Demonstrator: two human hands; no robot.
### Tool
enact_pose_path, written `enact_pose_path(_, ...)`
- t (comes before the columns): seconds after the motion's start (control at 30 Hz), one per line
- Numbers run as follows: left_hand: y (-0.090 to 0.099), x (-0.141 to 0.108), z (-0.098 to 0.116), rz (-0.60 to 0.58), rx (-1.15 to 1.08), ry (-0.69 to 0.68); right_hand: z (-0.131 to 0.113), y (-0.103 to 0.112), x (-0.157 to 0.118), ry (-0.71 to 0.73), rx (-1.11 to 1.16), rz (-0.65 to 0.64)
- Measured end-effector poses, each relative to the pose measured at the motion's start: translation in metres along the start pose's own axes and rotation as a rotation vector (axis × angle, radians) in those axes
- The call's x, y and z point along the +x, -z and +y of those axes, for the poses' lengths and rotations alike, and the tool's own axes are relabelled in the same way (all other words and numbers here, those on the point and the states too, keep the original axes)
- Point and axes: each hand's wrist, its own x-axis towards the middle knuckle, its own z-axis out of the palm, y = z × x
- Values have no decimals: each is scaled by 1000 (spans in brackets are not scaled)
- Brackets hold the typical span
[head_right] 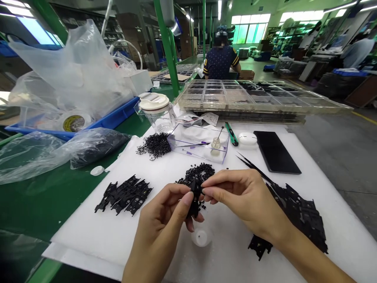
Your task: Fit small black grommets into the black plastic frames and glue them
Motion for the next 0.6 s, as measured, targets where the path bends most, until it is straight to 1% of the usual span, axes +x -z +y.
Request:
enact_pose_path(0.17, 1, 3, 0, 6, -7, -48, -3, -5, -2, 82, -45, -20)
enact_pose_path(0.43, 2, 0, 1, 3, 11, -41, -2, -5, -1, 157, -147, -2)
enact_pose_path(0.6, 1, 2, 0, 4, 22, -58, -4, -5, -1, 198, -222, -32)
